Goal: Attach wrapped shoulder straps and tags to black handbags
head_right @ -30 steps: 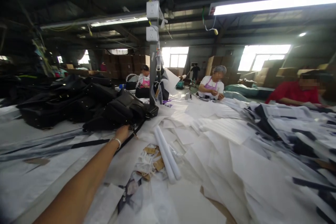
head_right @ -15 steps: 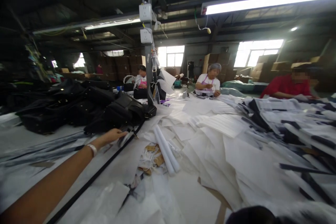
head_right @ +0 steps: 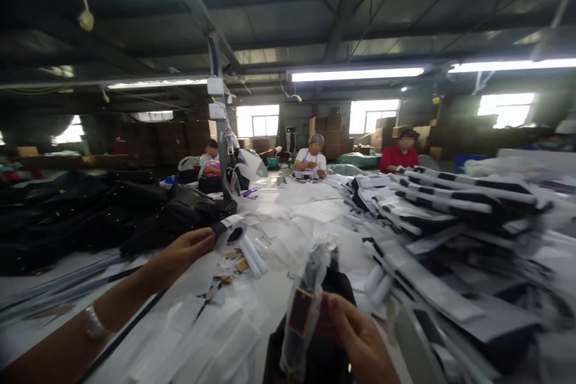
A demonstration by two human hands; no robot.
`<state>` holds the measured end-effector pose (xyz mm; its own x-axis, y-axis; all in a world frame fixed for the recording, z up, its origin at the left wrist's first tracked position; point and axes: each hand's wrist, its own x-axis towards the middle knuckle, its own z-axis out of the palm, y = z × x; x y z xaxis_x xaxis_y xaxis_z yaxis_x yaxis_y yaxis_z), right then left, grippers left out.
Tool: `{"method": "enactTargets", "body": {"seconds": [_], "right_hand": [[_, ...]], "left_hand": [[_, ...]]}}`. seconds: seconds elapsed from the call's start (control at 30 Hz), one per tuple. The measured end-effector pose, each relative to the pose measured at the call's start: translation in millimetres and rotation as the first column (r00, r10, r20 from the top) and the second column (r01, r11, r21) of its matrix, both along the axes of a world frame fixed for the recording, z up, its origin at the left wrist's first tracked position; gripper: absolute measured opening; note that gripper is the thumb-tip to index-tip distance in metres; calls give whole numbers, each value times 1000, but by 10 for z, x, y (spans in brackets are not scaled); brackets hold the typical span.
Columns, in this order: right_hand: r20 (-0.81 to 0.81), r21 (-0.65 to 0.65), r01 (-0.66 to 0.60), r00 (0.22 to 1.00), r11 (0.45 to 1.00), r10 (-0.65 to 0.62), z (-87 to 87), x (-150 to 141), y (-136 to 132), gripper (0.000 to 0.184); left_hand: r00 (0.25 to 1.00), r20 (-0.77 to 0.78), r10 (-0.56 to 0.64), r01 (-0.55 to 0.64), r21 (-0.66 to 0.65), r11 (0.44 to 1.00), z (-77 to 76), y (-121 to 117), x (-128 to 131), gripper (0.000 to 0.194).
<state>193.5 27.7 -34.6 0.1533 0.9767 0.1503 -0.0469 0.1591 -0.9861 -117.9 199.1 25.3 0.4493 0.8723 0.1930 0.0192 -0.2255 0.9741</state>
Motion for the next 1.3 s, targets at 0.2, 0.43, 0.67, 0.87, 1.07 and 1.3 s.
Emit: {"method": "enactTargets", "body": {"seconds": [0.2,0.43,0.67,0.87,1.07,1.3], "right_hand": [[-38,145,200,980,969,-197,354,-21,-191,39],[-92,271,-16,995,962,42,696,-39,-276,51],[-276,309,-61,949,949,150,599,117,-384,36],[-386,372,8,911,928,147,416,205,-347,31],[-323,335,0,940,942,115,320,263,-422,35],[388,566,345,689,748,-612,147,650,-695,34]], "left_hand": [[995,-94,-44,76,374,924,242,-566,622,32],[954,-295,-44,265,769,582,437,-1054,1168,25],[953,-300,34,247,841,481,378,-1299,1505,26],[951,-299,76,227,846,482,372,-1405,1655,44],[920,-340,196,236,878,416,386,-1448,1796,30],[811,-549,201,474,819,323,547,-1448,1770,40]]}}
